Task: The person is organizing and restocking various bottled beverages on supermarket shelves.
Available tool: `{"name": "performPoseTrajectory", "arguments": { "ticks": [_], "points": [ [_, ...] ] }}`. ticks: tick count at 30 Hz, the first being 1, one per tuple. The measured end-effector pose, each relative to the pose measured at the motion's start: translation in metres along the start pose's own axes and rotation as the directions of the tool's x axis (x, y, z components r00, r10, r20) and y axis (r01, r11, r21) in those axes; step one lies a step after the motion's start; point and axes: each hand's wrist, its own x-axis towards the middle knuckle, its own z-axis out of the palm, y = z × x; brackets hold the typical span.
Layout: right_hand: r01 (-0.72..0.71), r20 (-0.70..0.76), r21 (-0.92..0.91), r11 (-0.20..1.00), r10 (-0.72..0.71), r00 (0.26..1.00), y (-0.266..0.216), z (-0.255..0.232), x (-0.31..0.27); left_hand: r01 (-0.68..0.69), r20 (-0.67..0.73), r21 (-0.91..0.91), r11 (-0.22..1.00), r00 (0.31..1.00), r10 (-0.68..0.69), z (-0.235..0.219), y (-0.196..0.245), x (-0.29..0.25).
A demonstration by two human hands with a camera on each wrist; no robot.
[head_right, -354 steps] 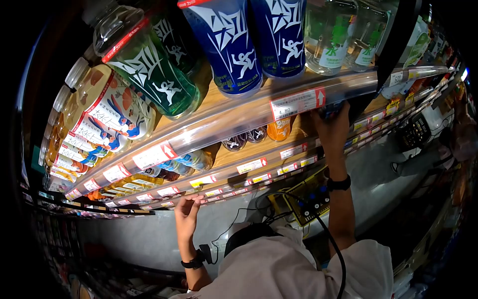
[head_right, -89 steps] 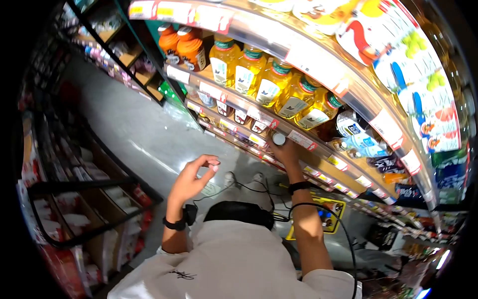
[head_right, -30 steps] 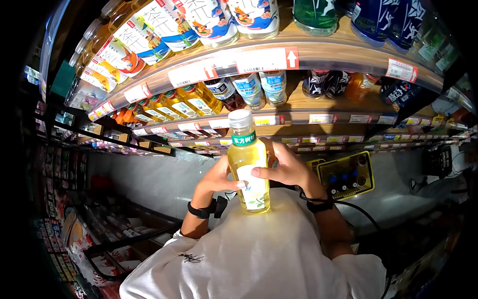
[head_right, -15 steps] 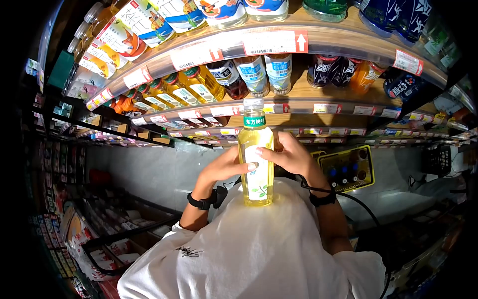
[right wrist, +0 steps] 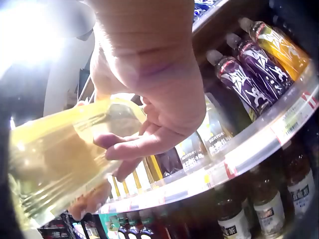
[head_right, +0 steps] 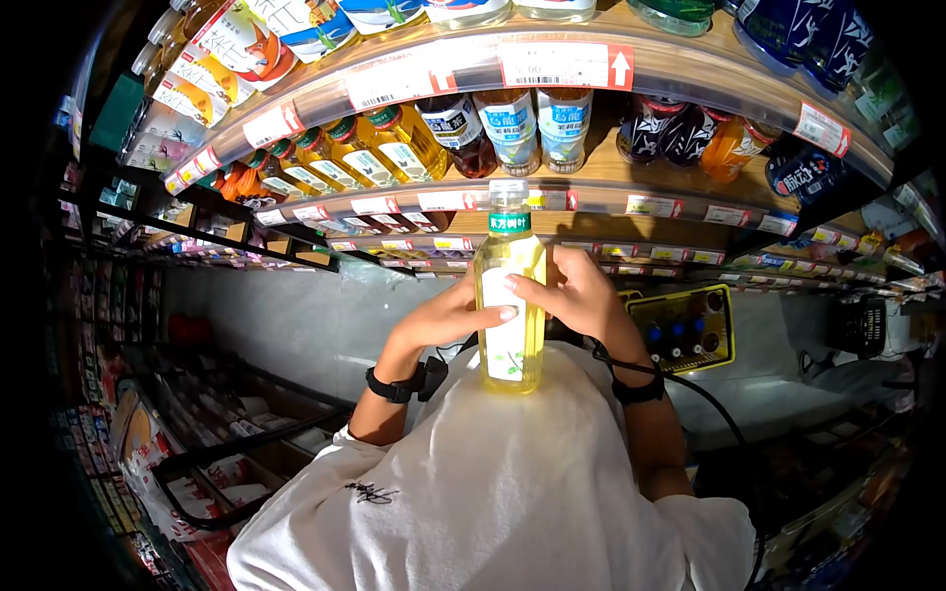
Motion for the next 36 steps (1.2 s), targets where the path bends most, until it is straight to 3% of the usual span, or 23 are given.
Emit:
{"name": "performPoseTrajectory", "arguments": {
  "ticks": [3,7,9,11,13,15,16,19,23,27,29,31,33,34,36],
  "points": [
    [0.061,-0.114,-0.149,0.987,-0.079,0.990,-0.006,0.008,0.003,0.002,-0.104,0.107,0.994,0.994,0.009,0.006,-0.001,0.003],
    [0.005,-0.244,-0.261,0.965,-0.071,0.967,-0.008,0.021,0.003,0.059,-0.219,-0.082,0.995,0.973,-0.076,0.006,0.010,0.002],
    [0.023,-0.265,-0.282,0.959,-0.101,0.959,-0.008,0.025,0.002,0.045,-0.279,-0.036,0.998,0.959,-0.053,0.002,0.005,-0.001],
    [0.064,-0.290,-0.320,0.945,-0.161,0.943,-0.010,0.029,0.002,-0.029,-0.236,-0.181,0.983,0.972,-0.015,-0.002,0.000,-0.007],
    [0.072,-0.278,-0.245,0.967,-0.141,0.950,-0.014,0.030,0.000,-0.125,-0.255,-0.294,0.948,0.966,0.048,-0.007,-0.016,-0.009],
    [0.076,-0.195,-0.370,0.926,-0.158,0.968,-0.009,0.026,-0.002,-0.014,-0.136,-0.526,0.850,0.988,-0.068,-0.018,-0.027,-0.011],
    [0.152,-0.216,-0.114,0.982,-0.173,0.961,-0.002,0.033,-0.002,0.018,-0.136,-0.519,0.855,0.985,-0.104,-0.021,-0.031,-0.014],
    [0.226,-0.217,-0.040,0.973,-0.229,0.949,0.013,0.041,-0.002,0.092,-0.019,-0.715,0.693,0.988,-0.150,-0.021,-0.027,-0.024],
    [0.197,-0.136,-0.078,0.977,-0.206,0.969,0.018,0.037,0.000,0.075,-0.001,-0.725,0.685,0.994,-0.110,-0.025,-0.032,-0.030],
    [0.172,-0.111,-0.052,0.984,-0.177,0.978,0.018,0.032,0.001,0.035,-0.043,-0.628,0.778,0.996,-0.079,-0.029,-0.039,-0.034],
    [0.206,-0.016,-0.158,0.966,-0.211,0.977,0.012,0.030,0.002,-0.164,-0.179,-0.396,0.904,0.979,0.099,-0.026,-0.036,-0.032],
    [0.157,-0.025,-0.198,0.968,-0.165,0.986,0.001,0.031,0.005,-0.208,-0.250,-0.385,0.899,0.961,0.115,-0.018,-0.016,-0.031],
    [0.204,-0.025,-0.417,0.886,-0.236,0.972,-0.005,0.029,0.009,-0.219,-0.313,-0.018,0.976,0.928,0.202,-0.012,-0.011,-0.032],
    [0.148,-0.030,-0.430,0.891,-0.178,0.984,-0.010,0.029,0.010,-0.227,-0.342,0.012,0.974,0.914,0.218,-0.008,-0.016,-0.029],
    [0.167,-0.029,-0.588,0.792,-0.227,0.973,-0.018,0.032,0.009,-0.210,-0.382,0.223,0.952,0.880,0.283,-0.007,-0.026,-0.024]
  ]
}}
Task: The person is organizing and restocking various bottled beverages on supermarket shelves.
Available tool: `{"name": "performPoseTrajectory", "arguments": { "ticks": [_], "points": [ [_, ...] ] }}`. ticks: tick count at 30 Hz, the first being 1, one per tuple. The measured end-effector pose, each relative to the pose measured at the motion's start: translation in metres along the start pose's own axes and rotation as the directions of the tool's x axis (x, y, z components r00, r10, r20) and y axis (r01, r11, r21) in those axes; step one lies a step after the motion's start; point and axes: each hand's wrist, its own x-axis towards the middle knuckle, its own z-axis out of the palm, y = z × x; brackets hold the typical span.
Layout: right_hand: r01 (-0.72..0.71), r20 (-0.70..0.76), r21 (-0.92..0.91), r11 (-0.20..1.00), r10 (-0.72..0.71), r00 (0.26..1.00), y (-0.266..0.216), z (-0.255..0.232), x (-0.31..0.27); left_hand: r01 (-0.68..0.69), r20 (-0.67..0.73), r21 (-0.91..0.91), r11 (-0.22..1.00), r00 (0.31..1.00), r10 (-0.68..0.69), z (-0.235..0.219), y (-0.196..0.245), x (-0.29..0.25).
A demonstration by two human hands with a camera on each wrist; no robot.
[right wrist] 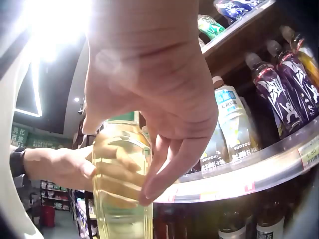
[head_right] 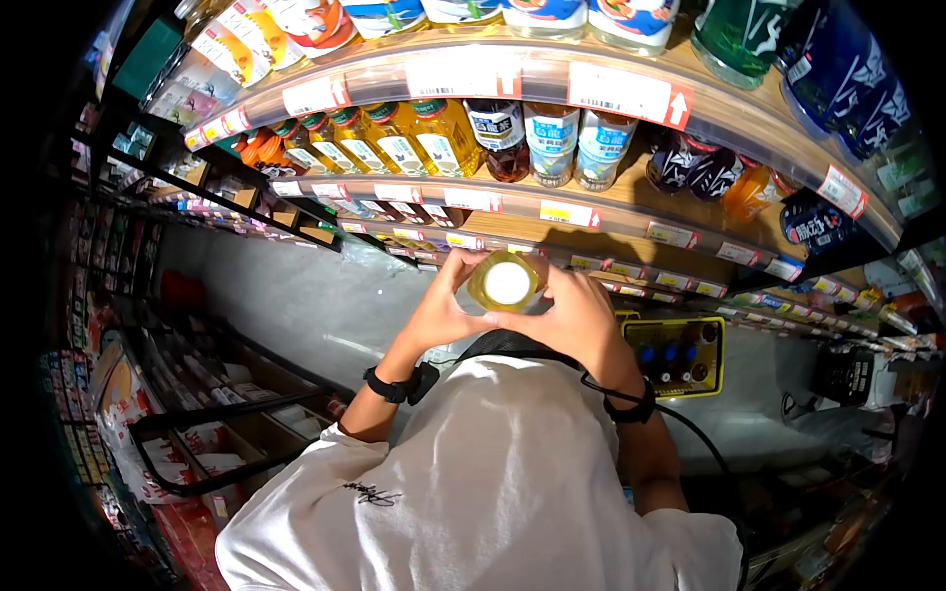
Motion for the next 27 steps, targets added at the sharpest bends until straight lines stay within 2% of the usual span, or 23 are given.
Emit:
{"name": "performPoseTrajectory", "arguments": {
  "ticks": [1,2,3,4,5,7,9,11,12,13,14,16,17,19,21,23,26,27],
  "points": [
    [0.035,-0.018,-0.118,0.992,-0.038,0.999,0.002,0.003,0.001,-0.025,-0.008,0.080,0.996,1.000,0.026,0.000,-0.003,0.002],
    [0.096,-0.015,-0.166,0.981,-0.100,0.995,0.006,0.007,0.002,-0.027,-0.024,0.073,0.997,0.999,0.029,0.001,-0.004,0.000],
    [0.078,0.023,-0.153,0.985,-0.076,0.997,0.008,0.012,0.002,0.003,-0.020,0.162,0.987,1.000,0.000,0.001,-0.004,0.000],
    [-0.001,0.025,-0.155,0.988,0.005,1.000,0.008,0.014,0.006,0.033,-0.019,0.250,0.968,0.999,-0.029,0.000,-0.004,0.000],
    [-0.081,0.028,-0.160,0.984,0.086,0.996,0.007,0.017,0.009,0.033,-0.042,0.241,0.970,0.999,-0.023,-0.002,-0.006,-0.001],
    [-0.058,0.066,-0.166,0.984,0.070,0.995,0.009,0.022,0.017,-0.006,-0.035,0.313,0.950,0.999,0.017,-0.005,-0.012,-0.006],
    [-0.034,0.114,-0.173,0.984,0.054,0.992,0.013,0.029,0.022,0.033,-0.068,0.317,0.948,0.998,-0.011,-0.007,-0.014,-0.010],
    [0.071,0.072,-0.113,0.991,-0.063,0.995,0.023,0.038,0.027,0.067,-0.107,0.324,0.944,0.994,-0.034,-0.014,-0.019,-0.012],
    [0.122,0.022,-0.154,0.981,-0.120,0.993,0.039,0.046,0.027,-0.013,-0.102,0.393,0.920,0.993,0.057,-0.017,-0.025,-0.012],
    [0.110,0.068,-0.103,0.989,-0.103,0.992,0.032,0.045,0.030,-0.087,-0.090,0.460,0.883,0.985,0.144,-0.022,-0.030,-0.014],
    [0.167,0.093,-0.132,0.977,-0.155,0.983,0.035,0.047,0.035,-0.077,-0.122,0.454,0.888,0.982,0.147,-0.028,-0.034,-0.017],
    [0.233,0.144,-0.167,0.958,-0.210,0.967,0.053,0.056,0.046,-0.038,-0.029,0.462,0.886,0.998,0.058,-0.044,-0.037,-0.026],
    [0.266,0.125,-0.226,0.937,-0.243,0.962,0.067,0.063,0.054,-0.028,-0.055,0.454,0.891,0.997,0.060,-0.050,-0.035,-0.032],
    [0.313,0.134,-0.290,0.904,-0.285,0.949,0.094,0.075,0.071,0.194,-0.008,0.384,0.903,0.978,-0.207,-0.064,-0.016,-0.043],
    [0.300,0.116,-0.311,0.902,-0.277,0.954,0.111,0.083,0.087,0.184,-0.069,0.326,0.927,0.983,-0.171,-0.069,-0.032,-0.061],
    [0.312,0.146,-0.367,0.876,-0.277,0.950,0.121,0.090,0.097,0.282,-0.091,0.333,0.900,0.959,-0.267,-0.074,-0.038,-0.077],
    [0.217,0.098,-0.379,0.899,-0.195,0.976,0.141,0.105,0.116,0.373,-0.155,0.300,0.878,0.927,-0.341,-0.082,-0.044,-0.099],
    [0.231,0.119,-0.381,0.895,-0.200,0.972,0.146,0.109,0.124,0.415,-0.171,0.289,0.863,0.909,-0.380,-0.085,-0.045,-0.107]
  ]
}}
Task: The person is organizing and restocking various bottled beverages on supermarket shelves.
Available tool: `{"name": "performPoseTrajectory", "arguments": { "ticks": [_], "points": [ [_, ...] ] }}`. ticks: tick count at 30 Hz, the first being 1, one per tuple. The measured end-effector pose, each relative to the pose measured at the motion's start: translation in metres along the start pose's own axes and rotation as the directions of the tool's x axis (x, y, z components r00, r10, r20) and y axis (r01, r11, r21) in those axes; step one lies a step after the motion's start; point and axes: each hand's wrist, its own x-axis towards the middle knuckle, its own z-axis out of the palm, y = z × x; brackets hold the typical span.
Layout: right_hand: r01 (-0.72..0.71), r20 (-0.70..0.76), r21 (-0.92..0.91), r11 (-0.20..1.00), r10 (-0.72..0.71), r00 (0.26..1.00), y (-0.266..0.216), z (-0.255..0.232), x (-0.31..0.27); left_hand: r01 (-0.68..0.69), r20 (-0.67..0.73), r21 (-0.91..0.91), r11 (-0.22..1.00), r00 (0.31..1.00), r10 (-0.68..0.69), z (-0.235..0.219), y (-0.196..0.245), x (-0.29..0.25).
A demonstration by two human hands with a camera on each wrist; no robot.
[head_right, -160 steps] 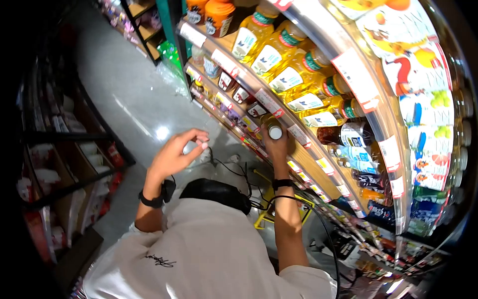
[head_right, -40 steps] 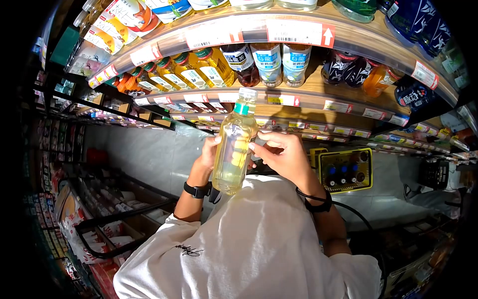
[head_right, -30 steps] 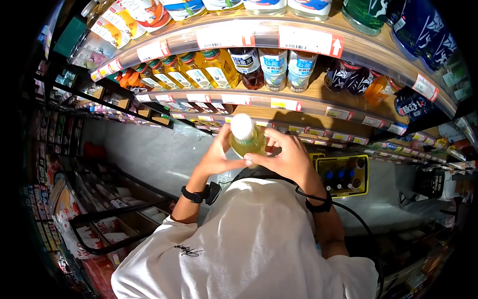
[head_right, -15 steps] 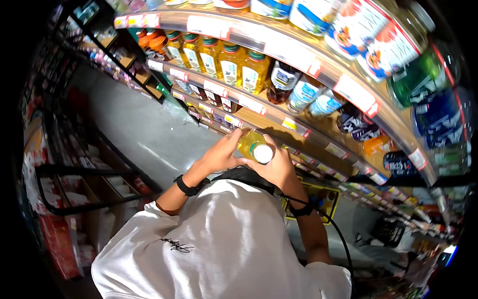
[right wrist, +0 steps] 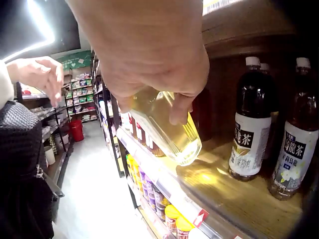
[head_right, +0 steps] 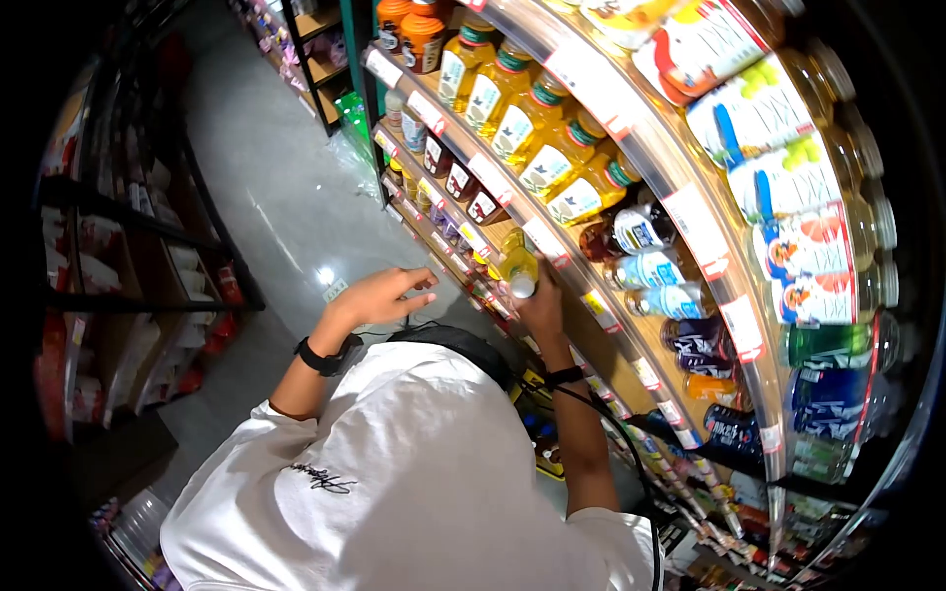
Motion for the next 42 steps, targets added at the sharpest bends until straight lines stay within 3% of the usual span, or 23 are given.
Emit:
{"name": "performPoseTrajectory", "arguments": {
  "ticks": [2,3,6,10,14,16,17,18,20,21,24,26,27,28,30,33,34,35,36,38,40,41,42],
  "points": [
    [-0.114,0.030,0.135,0.984,0.111,0.993,0.012,0.011,0.015,-0.015,-0.089,-0.031,0.999,0.996,0.012,0.000,-0.017,-0.008],
    [-0.190,0.068,0.042,0.981,0.187,0.980,0.005,0.007,0.020,-0.043,-0.163,-0.048,0.998,0.986,0.035,-0.001,-0.020,-0.011],
    [-0.214,0.110,0.214,0.953,0.194,0.975,-0.005,0.006,0.034,-0.018,-0.235,-0.076,0.997,0.972,0.000,-0.005,-0.024,-0.018],
    [-0.328,0.205,0.149,0.933,0.296,0.933,-0.018,-0.001,0.045,0.025,-0.252,-0.096,0.995,0.967,-0.048,-0.007,-0.025,-0.019],
    [-0.216,0.288,0.228,0.949,0.147,0.946,0.025,0.017,0.060,0.015,-0.261,-0.063,0.998,0.965,-0.031,-0.006,-0.024,-0.014],
    [-0.359,0.459,0.083,0.930,0.284,0.842,0.013,-0.002,0.060,0.009,-0.269,-0.052,0.999,0.963,-0.023,-0.005,-0.023,-0.011],
    [-0.278,0.506,-0.052,0.959,0.265,0.820,0.039,0.004,0.057,0.010,-0.266,-0.047,0.999,0.964,-0.022,-0.001,-0.026,-0.009],
    [-0.275,0.491,-0.049,0.960,0.263,0.831,0.068,0.014,0.057,0.004,-0.262,-0.039,0.999,0.965,-0.014,0.000,-0.027,-0.006],
    [0.107,0.654,-0.332,0.937,0.147,0.742,0.117,0.021,0.059,0.008,-0.237,-0.031,0.999,0.971,-0.015,0.001,-0.024,-0.002],
    [0.089,0.619,-0.340,0.936,0.152,0.770,0.122,0.015,0.058,0.016,-0.224,-0.028,0.999,0.974,-0.022,0.004,-0.023,0.001],
    [-0.171,0.506,-0.066,0.983,0.181,0.843,0.116,0.022,0.044,-0.011,-0.159,-0.051,0.999,0.987,0.003,0.011,-0.030,0.013],
    [-0.288,0.434,0.170,0.942,0.191,0.881,0.105,0.035,0.043,-0.036,-0.131,-0.134,0.990,0.991,0.018,0.008,-0.023,0.019],
    [-0.321,0.396,0.296,0.899,0.191,0.898,0.101,0.038,0.051,-0.068,-0.136,-0.320,0.945,0.990,0.025,0.004,-0.010,0.022],
    [-0.246,0.355,0.197,0.949,0.165,0.920,0.054,0.000,0.044,-0.165,-0.159,-0.480,0.862,0.982,0.099,0.003,-0.005,0.027],
    [-0.111,0.151,0.319,0.941,0.065,0.986,0.067,0.008,0.019,-0.293,-0.262,-0.799,0.525,0.956,0.135,-0.012,0.017,0.033],
    [-0.371,0.329,0.390,0.843,0.249,0.911,0.072,-0.014,-0.014,-0.370,-0.352,-0.908,0.195,0.928,0.124,-0.028,0.007,0.046],
    [-0.355,0.214,0.343,0.870,0.296,0.931,0.078,-0.014,-0.032,-0.386,-0.378,-0.919,0.080,0.920,0.100,-0.031,0.005,0.052],
    [-0.238,0.180,0.384,0.892,0.181,0.967,0.090,-0.017,-0.048,-0.376,-0.361,-0.922,0.095,0.922,0.142,-0.032,0.009,0.057],
    [-0.261,0.250,0.286,0.922,0.191,0.949,0.073,-0.042,-0.062,-0.385,-0.374,-0.906,0.177,0.923,0.094,-0.035,0.015,0.059],
    [-0.205,0.222,0.517,0.831,0.101,0.970,0.087,-0.041,-0.096,-0.376,-0.368,-0.888,0.264,0.926,0.081,-0.035,0.017,0.065],
    [-0.344,0.350,0.088,0.935,0.294,0.889,0.148,-0.008,-0.132,-0.321,-0.305,-0.921,0.221,0.946,0.106,-0.030,0.014,0.072],
    [-0.367,0.294,0.106,0.924,0.324,0.899,0.155,-0.011,-0.148,-0.297,-0.265,-0.925,0.238,0.951,0.161,-0.027,0.018,0.087],
    [-0.298,0.241,0.188,0.936,0.250,0.938,0.156,-0.020,-0.161,-0.267,-0.241,-0.926,0.269,0.962,0.126,-0.019,0.019,0.090]
  ]
}}
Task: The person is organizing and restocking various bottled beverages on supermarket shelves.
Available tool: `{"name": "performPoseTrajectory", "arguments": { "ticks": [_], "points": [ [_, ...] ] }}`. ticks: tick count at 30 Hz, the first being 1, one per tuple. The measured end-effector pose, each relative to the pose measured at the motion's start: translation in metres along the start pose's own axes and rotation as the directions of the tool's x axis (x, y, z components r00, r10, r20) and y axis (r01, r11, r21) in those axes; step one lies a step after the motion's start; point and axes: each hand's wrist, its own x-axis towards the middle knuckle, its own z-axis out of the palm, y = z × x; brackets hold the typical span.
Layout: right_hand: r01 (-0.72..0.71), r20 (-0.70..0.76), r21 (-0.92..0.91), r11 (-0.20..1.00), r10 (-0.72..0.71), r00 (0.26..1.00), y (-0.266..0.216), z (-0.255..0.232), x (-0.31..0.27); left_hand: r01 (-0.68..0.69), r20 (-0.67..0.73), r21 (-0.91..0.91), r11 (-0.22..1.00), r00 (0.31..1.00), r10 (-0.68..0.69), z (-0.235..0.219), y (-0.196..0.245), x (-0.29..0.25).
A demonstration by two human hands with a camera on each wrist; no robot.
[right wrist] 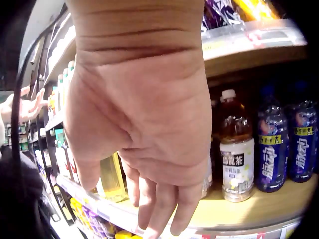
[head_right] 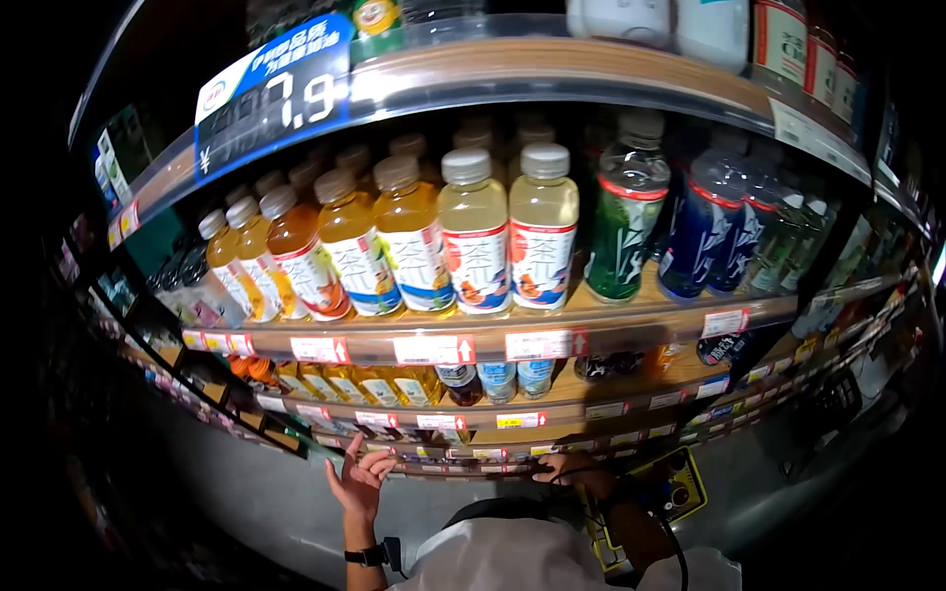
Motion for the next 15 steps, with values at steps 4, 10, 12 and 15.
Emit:
{"name": "performPoseTrajectory", "arguments": {
  "ticks": [4,10,12,15],
  "points": [
    [-0.136,-0.018,0.146,0.980,0.140,0.990,-0.162,-0.083,-0.039,0.115,-0.003,0.036,0.993,0.993,-0.115,0.014,-0.021,0.000],
    [0.251,-0.291,0.346,0.904,-0.151,0.945,-0.213,-0.165,-0.047,0.117,0.209,0.020,0.993,0.971,-0.118,0.052,-0.037,0.008],
    [0.312,-0.532,0.295,0.903,-0.116,0.839,-0.223,-0.174,-0.050,0.098,0.241,0.070,0.993,0.964,-0.112,0.071,-0.035,0.004],
    [0.351,-0.632,0.335,0.875,-0.068,0.772,-0.212,-0.166,-0.044,0.093,0.271,0.119,0.989,0.955,-0.122,0.068,-0.035,-0.002]
  ]
}}
